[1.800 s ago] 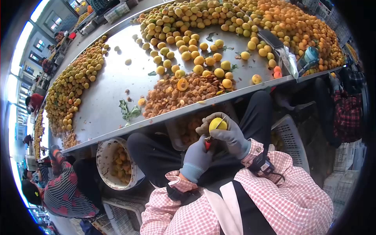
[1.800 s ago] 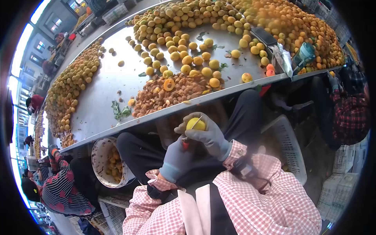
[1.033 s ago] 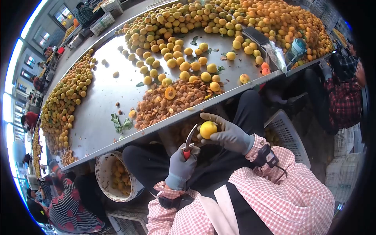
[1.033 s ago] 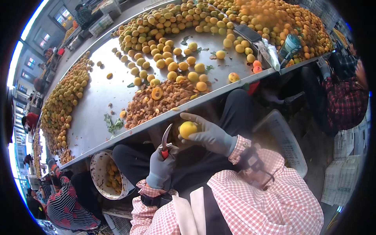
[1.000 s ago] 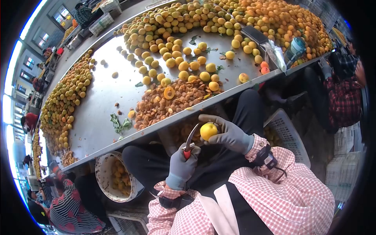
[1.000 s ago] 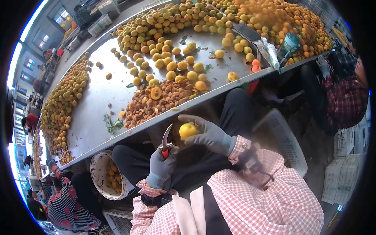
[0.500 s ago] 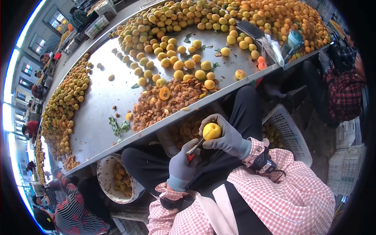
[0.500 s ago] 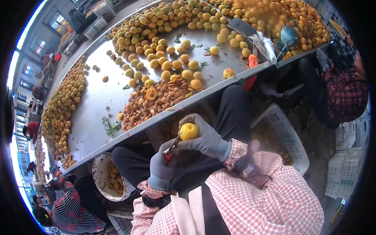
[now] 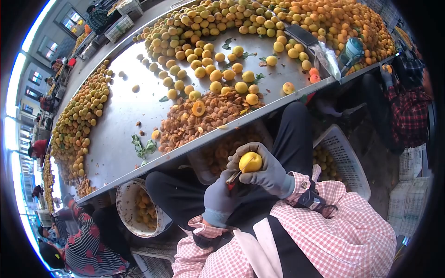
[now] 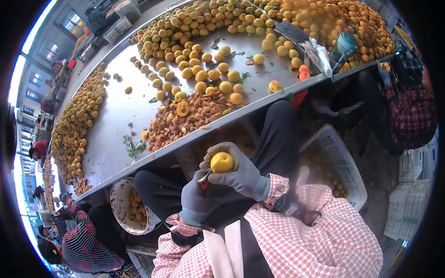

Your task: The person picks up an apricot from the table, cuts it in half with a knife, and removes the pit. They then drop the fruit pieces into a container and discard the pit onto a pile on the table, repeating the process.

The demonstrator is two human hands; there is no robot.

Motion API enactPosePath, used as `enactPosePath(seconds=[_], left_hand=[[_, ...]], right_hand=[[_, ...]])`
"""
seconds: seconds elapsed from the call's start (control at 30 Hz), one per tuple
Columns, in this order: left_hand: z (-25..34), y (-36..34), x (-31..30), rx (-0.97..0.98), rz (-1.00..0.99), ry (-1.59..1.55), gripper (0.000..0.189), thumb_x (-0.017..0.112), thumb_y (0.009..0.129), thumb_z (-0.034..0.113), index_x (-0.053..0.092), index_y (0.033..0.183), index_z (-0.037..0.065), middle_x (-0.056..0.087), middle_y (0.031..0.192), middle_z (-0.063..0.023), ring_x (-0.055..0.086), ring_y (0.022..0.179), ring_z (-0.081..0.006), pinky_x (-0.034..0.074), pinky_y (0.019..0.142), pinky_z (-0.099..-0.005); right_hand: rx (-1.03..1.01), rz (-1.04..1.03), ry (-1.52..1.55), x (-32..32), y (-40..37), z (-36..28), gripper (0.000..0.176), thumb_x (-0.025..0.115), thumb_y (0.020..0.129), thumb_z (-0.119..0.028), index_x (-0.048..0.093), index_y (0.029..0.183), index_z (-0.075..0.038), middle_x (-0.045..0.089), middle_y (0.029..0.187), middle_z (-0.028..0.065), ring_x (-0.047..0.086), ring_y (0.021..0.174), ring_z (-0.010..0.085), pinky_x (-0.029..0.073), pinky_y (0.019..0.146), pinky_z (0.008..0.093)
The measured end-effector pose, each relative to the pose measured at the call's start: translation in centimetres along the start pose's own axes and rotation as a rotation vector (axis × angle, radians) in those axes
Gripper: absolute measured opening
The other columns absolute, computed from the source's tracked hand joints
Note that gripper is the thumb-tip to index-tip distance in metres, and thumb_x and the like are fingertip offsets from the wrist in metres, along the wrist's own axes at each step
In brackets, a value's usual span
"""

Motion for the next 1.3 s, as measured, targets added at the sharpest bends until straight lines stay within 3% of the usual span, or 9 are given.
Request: enactPosePath(seconds=[0.43,0.47,0.63,0.83,0.9,1.03,1.1,1.2,1.3], left_hand=[[-1.6,2.1,0.1,-0.094,-0.101,0.041,0.026,0.063,0.079,0.012,0.053,0.102,0.009,0.063,0.080,-0.0194,0.061,0.076,-0.0393,0.048,0.063,-0.0454],[-1.2,2.0,0.3,-0.102,-0.147,-0.031,0.032,0.062,0.076,0.001,0.057,0.107,0.007,0.065,0.087,-0.0177,0.063,0.084,-0.0387,0.050,0.069,-0.0373],[-0.5,1.8,0.4,-0.081,-0.138,-0.095,0.027,0.061,0.078,0.005,0.056,0.104,0.007,0.063,0.084,-0.0192,0.061,0.083,-0.0397,0.048,0.068,-0.0410],[0.7,2.3,-0.3,-0.046,-0.086,-0.165,0.022,0.059,0.082,0.010,0.054,0.103,0.007,0.062,0.081,-0.0217,0.060,0.079,-0.0420,0.047,0.066,-0.0456],[1.3,2.3,0.2,-0.054,-0.094,-0.247,0.023,0.059,0.082,0.009,0.053,0.105,0.007,0.062,0.082,-0.0217,0.060,0.079,-0.0418,0.047,0.066,-0.0458],[-0.6,2.2,0.8,-0.191,-0.102,-0.187,0.027,0.061,0.080,0.004,0.057,0.107,0.005,0.066,0.092,-0.0156,0.065,0.089,-0.0318,0.050,0.075,-0.0340],[-1.1,2.2,0.8,-0.175,-0.096,-0.122,0.026,0.061,0.081,0.005,0.057,0.106,0.005,0.067,0.093,-0.0144,0.065,0.089,-0.0298,0.049,0.075,-0.0335],[-1.0,2.3,0.5,-0.135,-0.054,-0.063,0.024,0.060,0.083,0.011,0.053,0.105,0.006,0.063,0.084,-0.0212,0.061,0.081,-0.0416,0.048,0.065,-0.0435],[-0.9,2.2,1.6,-0.150,-0.041,-0.230,0.024,0.060,0.082,0.011,0.053,0.104,0.005,0.064,0.084,-0.0210,0.061,0.080,-0.0417,0.048,0.065,-0.0442]], right_hand=[[0.129,-0.035,-0.130,-0.8,1.4,-0.5,0.053,0.069,0.080,0.001,0.041,0.126,-0.006,0.057,0.116,0.0116,0.058,0.107,0.0200,0.051,0.092,0.0345],[0.120,-0.037,-0.086,-0.8,1.3,-0.7,0.049,0.067,0.083,-0.003,0.042,0.125,-0.005,0.057,0.117,0.0123,0.057,0.108,0.0205,0.052,0.091,0.0347],[0.069,-0.038,0.256,0.3,1.0,0.1,0.043,0.063,0.089,-0.025,0.045,0.123,-0.006,0.056,0.120,0.0139,0.057,0.109,0.0213,0.050,0.093,0.0361],[-0.077,-0.118,-0.116,0.3,1.7,-2.0,0.048,0.064,0.088,-0.032,0.045,0.124,-0.007,0.054,0.122,0.0140,0.056,0.111,0.0216,0.049,0.091,0.0359],[-0.049,-0.074,0.005,0.7,1.4,-1.2,0.049,0.063,0.088,-0.035,0.045,0.124,-0.006,0.054,0.122,0.0137,0.055,0.112,0.0207,0.049,0.091,0.0345],[0.005,-0.018,0.282,0.3,1.5,0.4,0.057,0.061,0.088,-0.043,0.044,0.126,-0.005,0.055,0.121,0.0120,0.054,0.112,0.0166,0.048,0.090,0.0300],[-0.017,-0.049,-0.143,-0.4,1.8,-0.6,0.061,0.063,0.086,-0.046,0.044,0.128,-0.005,0.055,0.121,0.0099,0.056,0.106,0.0150,0.048,0.089,0.0287],[-0.035,-0.009,-0.353,-0.3,1.8,-2.1,0.064,0.063,0.085,-0.047,0.044,0.128,-0.004,0.056,0.119,0.0088,0.058,0.099,0.0142,0.047,0.088,0.0271],[-0.063,0.056,-0.174,-0.9,1.5,-0.7,0.062,0.063,0.086,-0.046,0.045,0.128,-0.004,0.056,0.119,0.0095,0.060,0.094,0.0150,0.047,0.089,0.0280]])
Point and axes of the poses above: each hand's wrist, its own y-axis towards the middle knuckle, its own x-axis out of the palm, z = x × y, the point moved 9 cm from there along y, towards the middle knuckle
